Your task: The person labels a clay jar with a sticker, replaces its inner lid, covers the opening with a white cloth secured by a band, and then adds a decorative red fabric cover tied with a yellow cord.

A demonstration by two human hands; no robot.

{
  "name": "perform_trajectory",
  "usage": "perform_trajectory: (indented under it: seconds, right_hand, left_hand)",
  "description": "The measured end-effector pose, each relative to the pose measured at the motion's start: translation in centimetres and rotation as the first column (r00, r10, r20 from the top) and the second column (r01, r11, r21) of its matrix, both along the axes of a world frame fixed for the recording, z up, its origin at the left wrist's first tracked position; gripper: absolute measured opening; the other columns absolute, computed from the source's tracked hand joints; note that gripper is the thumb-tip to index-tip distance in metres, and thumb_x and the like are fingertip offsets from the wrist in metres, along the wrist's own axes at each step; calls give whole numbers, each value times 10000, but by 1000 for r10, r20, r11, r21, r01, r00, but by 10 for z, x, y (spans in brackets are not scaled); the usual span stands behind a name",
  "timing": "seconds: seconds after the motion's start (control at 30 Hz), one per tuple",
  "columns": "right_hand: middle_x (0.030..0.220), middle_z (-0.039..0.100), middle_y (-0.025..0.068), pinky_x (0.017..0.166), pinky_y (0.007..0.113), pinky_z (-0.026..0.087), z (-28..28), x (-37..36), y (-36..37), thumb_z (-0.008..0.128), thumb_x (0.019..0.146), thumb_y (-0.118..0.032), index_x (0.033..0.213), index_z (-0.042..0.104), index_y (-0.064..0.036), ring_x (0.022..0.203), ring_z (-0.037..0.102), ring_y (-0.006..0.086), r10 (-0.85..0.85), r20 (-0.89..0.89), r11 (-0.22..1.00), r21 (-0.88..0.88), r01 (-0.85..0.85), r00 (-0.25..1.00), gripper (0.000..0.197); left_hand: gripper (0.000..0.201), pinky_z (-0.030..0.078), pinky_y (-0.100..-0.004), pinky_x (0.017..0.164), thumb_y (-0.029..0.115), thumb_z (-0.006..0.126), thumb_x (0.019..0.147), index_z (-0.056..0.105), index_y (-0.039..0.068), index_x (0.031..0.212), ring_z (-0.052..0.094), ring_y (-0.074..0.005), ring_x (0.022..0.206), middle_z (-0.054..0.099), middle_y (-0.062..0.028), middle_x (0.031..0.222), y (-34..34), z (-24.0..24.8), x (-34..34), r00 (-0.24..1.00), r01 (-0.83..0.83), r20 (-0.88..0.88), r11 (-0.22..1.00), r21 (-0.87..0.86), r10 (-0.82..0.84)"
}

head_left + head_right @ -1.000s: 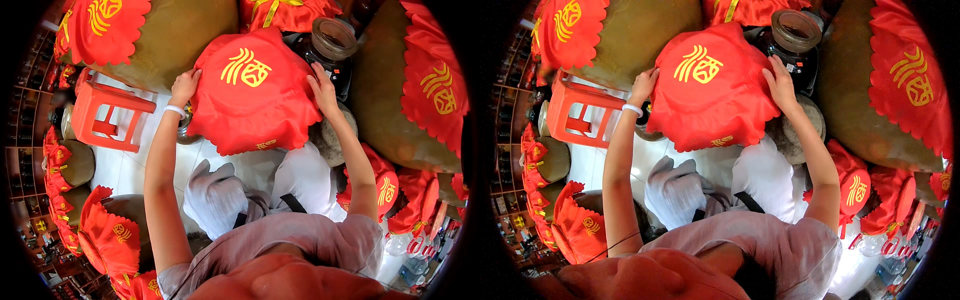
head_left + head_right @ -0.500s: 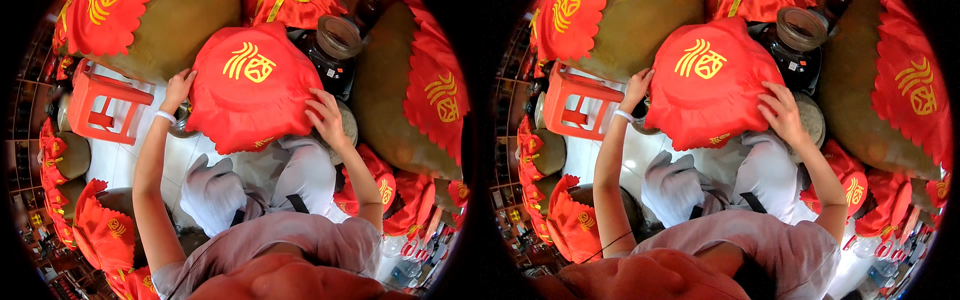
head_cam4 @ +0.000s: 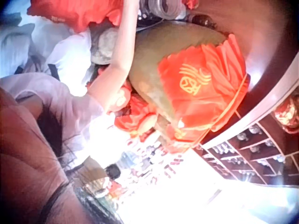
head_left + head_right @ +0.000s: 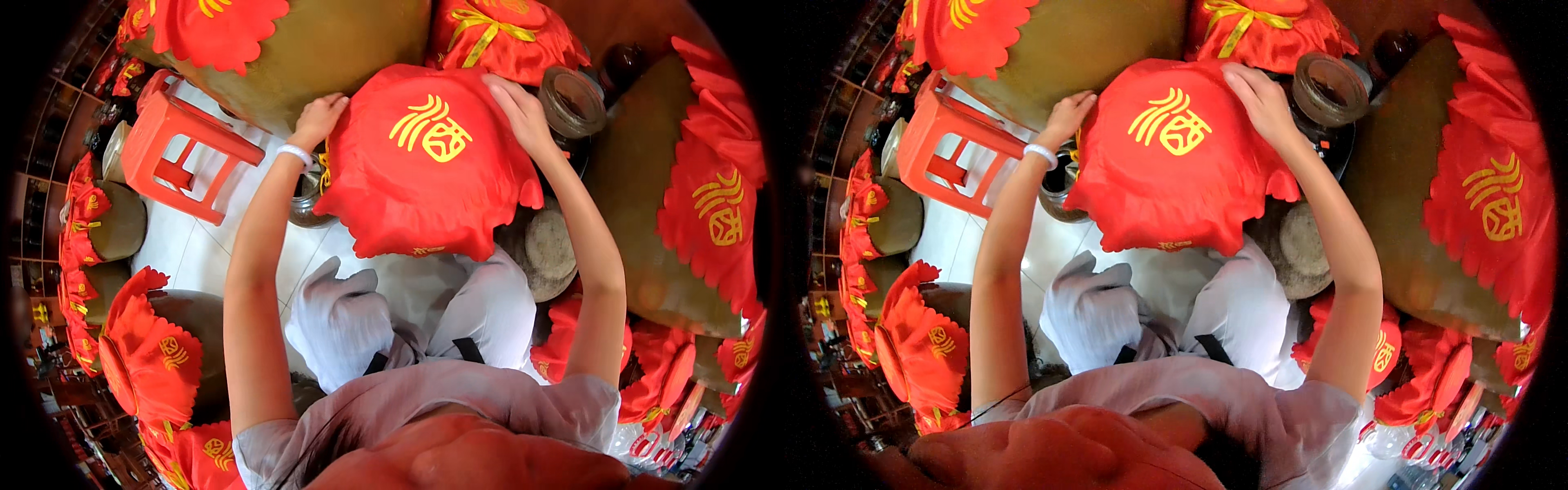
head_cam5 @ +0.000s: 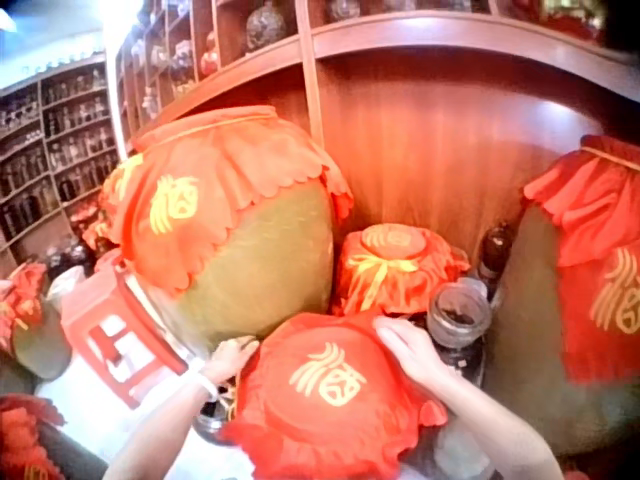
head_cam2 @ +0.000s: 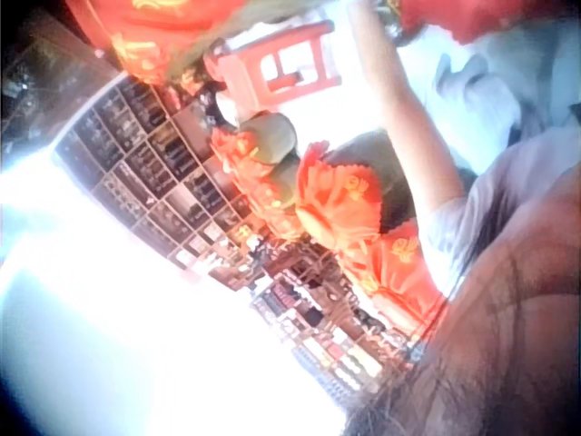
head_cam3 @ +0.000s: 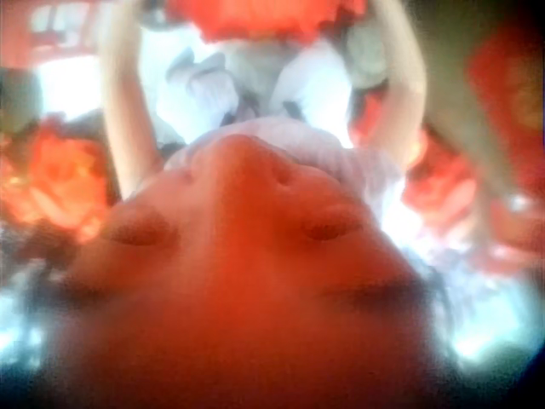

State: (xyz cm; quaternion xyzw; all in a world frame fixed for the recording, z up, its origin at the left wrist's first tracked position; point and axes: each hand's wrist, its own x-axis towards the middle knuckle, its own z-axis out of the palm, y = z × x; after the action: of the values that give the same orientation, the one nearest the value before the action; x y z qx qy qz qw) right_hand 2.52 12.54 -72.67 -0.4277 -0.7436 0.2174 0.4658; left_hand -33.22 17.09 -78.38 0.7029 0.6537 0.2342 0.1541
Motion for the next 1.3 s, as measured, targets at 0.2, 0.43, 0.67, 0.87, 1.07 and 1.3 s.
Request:
perform_trajectory:
  seconds: [0.2, 0.43, 0.67, 0.87, 1.07, 1.3]
  right_hand:
    - [1068, 589, 166, 875, 356, 414, -4, -57, 124, 430, 878, -389, 1066, 584, -18, 1029, 536, 319, 220, 327, 970, -170, -172, 919, 444]
    - [1154, 558, 134, 929, 335, 384, -28, -128, 160, 439, 880, -367, 1117, 568, -38, 1080, 514, 275, 534, 544, 814, -539, -218, 647, 426]
    - [1149, 556, 156, 925, 343, 383, -52, -106, 190, 421, 873, -426, 1107, 575, -27, 1077, 515, 291, 508, 689, 827, -557, -70, 518, 489]
    - [1153, 552, 165, 930, 354, 380, -51, -88, 197, 403, 850, -508, 1097, 578, -14, 1085, 508, 314, 436, 651, 832, -555, -1, 621, 580]
    - [1047, 608, 164, 851, 344, 427, -46, -103, 185, 487, 839, -400, 1028, 628, -48, 938, 582, 291, 451, 489, 822, -554, -133, 747, 424]
    - [809, 652, 142, 710, 326, 483, -57, -77, 200, 594, 708, -127, 807, 668, -17, 772, 630, 244, 239, 519, 959, -260, -115, 821, 165]
  left_hand:
    - [374, 461, -474, 756, 358, 418, 874, 633, 55, 831, 579, -405, 839, 613, -222, 865, -17, 5, 51, 968, 14, -250, 998, -58, -28]
    - [456, 458, -442, 756, 439, 431, 854, 636, 36, 916, 595, -383, 825, 609, -249, 848, -31, 2, 11, 985, -100, -168, 949, -298, 51]
    - [584, 413, -427, 867, 556, 415, 817, 627, 48, 1014, 543, -376, 994, 593, -231, 1009, -9, 12, 36, 991, -111, 67, 991, -72, 115]
    - [634, 448, -433, 802, 572, 409, 823, 644, -14, 878, 578, -379, 911, 613, -241, 916, 4, 0, 32, 995, -86, -64, 960, -267, 72]
    - [590, 450, -452, 755, 488, 408, 864, 620, -60, 814, 572, -419, 837, 595, -281, 821, -41, 4, 10, 993, -69, -112, 937, -342, 32]
    - [442, 450, -408, 738, 368, 474, 863, 634, -43, 826, 588, -386, 833, 615, -238, 814, -11, 4, 2, 980, -64, 190, 997, 45, 55]
